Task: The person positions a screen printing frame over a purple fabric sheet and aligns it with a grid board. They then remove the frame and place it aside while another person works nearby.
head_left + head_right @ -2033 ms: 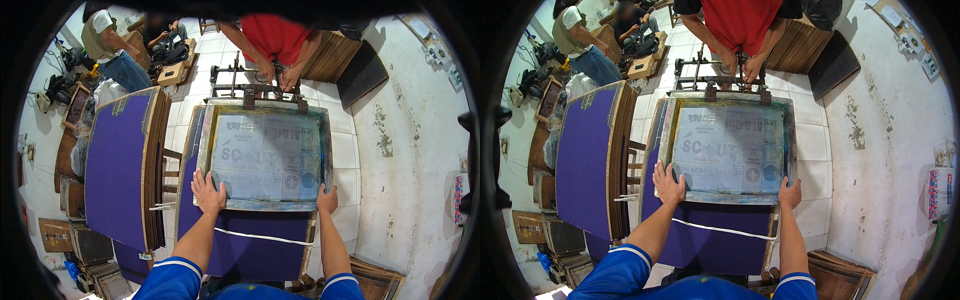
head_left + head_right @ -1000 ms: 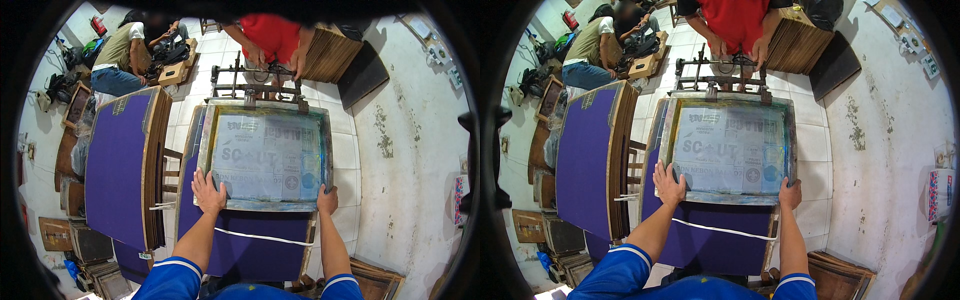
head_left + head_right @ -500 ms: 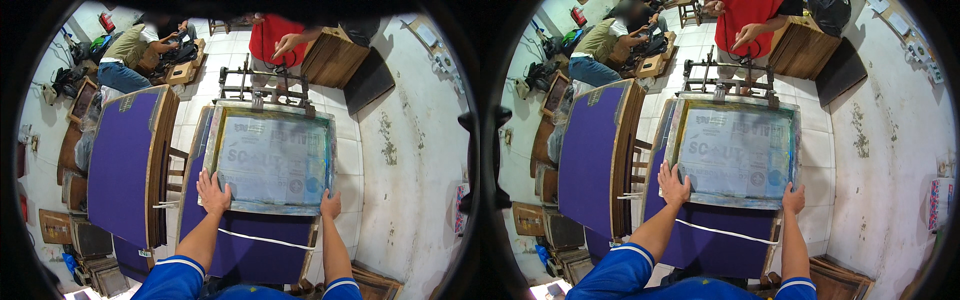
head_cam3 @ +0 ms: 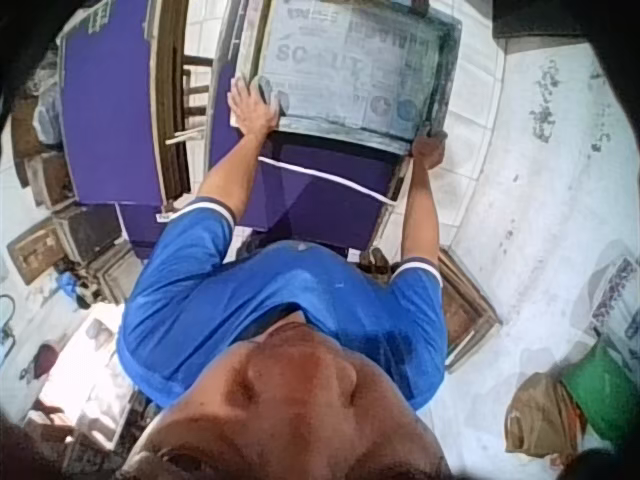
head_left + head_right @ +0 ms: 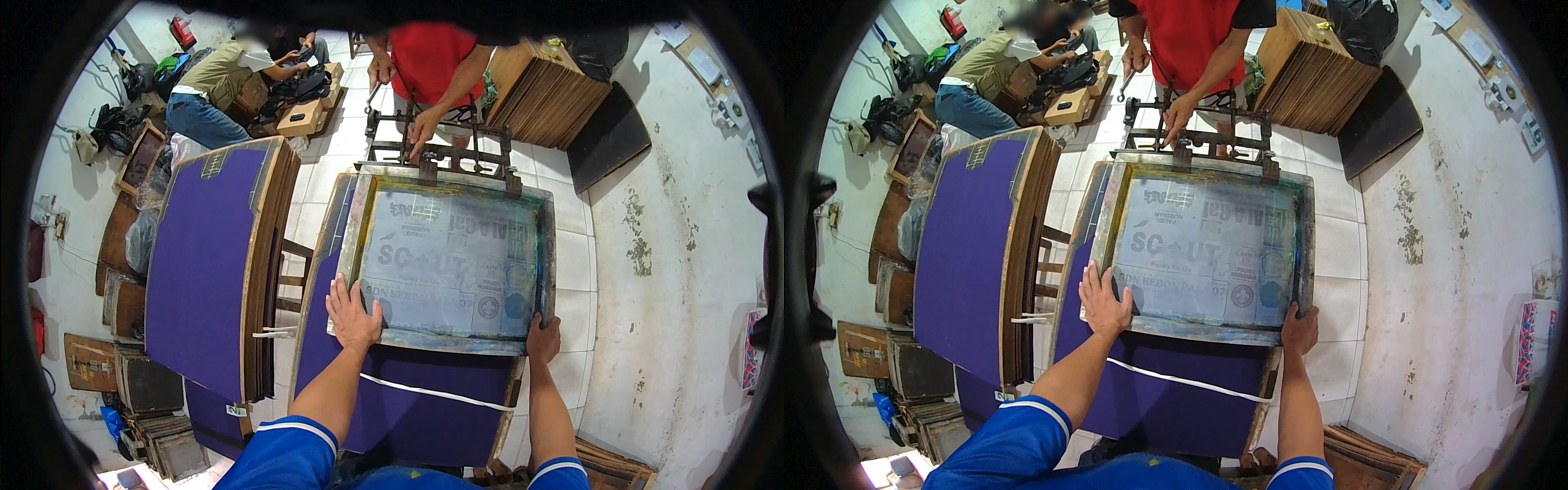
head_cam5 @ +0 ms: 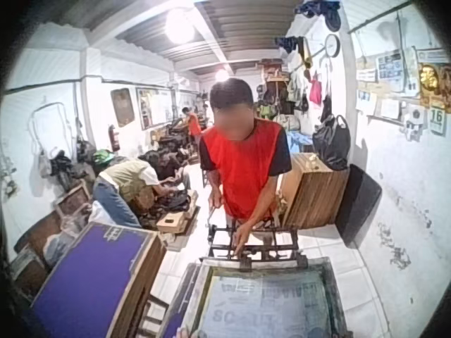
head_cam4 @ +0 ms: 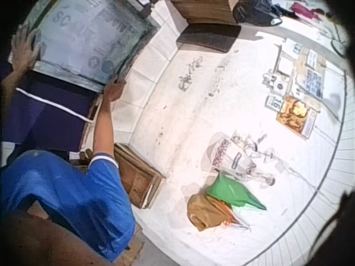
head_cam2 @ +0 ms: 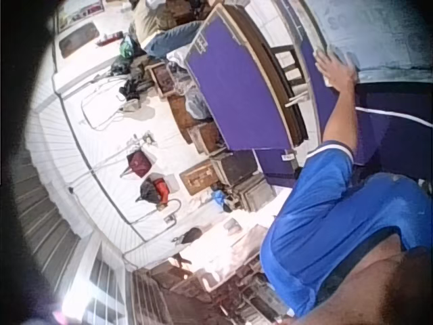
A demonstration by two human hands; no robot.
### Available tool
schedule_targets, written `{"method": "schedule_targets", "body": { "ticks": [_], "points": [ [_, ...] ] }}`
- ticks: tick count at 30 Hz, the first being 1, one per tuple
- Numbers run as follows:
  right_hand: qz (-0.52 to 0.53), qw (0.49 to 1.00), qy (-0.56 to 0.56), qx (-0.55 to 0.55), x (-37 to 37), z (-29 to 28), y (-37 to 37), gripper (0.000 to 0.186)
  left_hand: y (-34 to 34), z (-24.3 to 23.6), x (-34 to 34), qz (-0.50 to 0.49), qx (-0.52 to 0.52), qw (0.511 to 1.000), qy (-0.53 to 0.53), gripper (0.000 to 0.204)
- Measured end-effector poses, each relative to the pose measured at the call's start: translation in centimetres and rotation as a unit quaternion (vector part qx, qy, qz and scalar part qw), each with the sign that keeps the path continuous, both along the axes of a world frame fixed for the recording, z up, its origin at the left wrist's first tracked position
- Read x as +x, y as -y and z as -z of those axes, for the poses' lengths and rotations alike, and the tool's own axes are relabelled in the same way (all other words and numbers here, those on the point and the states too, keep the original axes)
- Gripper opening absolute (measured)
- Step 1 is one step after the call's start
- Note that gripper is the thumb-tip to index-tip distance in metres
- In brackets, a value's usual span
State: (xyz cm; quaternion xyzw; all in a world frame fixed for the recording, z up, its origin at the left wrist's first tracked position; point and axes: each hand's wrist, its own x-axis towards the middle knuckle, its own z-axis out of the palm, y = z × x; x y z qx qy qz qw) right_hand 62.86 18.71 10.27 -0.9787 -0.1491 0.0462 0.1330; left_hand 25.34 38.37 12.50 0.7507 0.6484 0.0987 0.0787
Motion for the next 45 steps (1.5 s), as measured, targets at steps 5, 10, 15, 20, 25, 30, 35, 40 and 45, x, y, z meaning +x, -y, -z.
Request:
{"method": "schedule_targets", "body": {
  "ticks": [5,10,15,20,25,30,35,40,45],
  "points": [
    [0.008,1.0,-0.03,-0.007,0.15,-0.16,-0.06,0.056,0.0,-0.04,0.04,-0.003,-0.002,1.0,0.0,0.069],
    [0.003,1.0,-0.008,0.009,0.13,0.12,0.08,0.053,-0.01,0.05,0.03,-0.004,0.006,1.0,0.004,0.069],
    [-0.009,1.0,0.0,0.01,0.23,0.18,0.12,0.05,-0.04,0.29,-0.1,0.001,0.014,1.0,0.014,0.068],
    [-0.012,1.0,0.012,0.01,0.16,0.25,0.21,0.05,0.01,0.33,-0.04,-0.002,0.007,1.0,0.014,0.068],
    [-0.015,1.0,0.02,0.014,0.11,0.33,0.28,0.05,0.0,0.27,-0.1,-0.002,0.013,1.0,0.02,0.068],
    [-0.015,1.0,0.012,0.015,0.17,0.32,0.25,0.049,0.01,0.27,-0.1,-0.002,0.009,1.0,0.024,0.069],
    [-0.013,1.0,0.006,0.007,0.28,0.35,0.22,0.049,0.01,0.16,-0.07,0.0,0.008,1.0,0.017,0.069],
    [-0.014,1.0,0.014,0.005,0.29,0.51,0.26,0.049,-0.03,0.08,-0.11,0.002,0.01,1.0,0.016,0.069],
    [-0.011,1.0,0.007,0.005,0.33,0.57,0.31,0.05,0.01,-0.04,-0.09,0.004,0.009,1.0,0.019,0.069]
  ]
}}
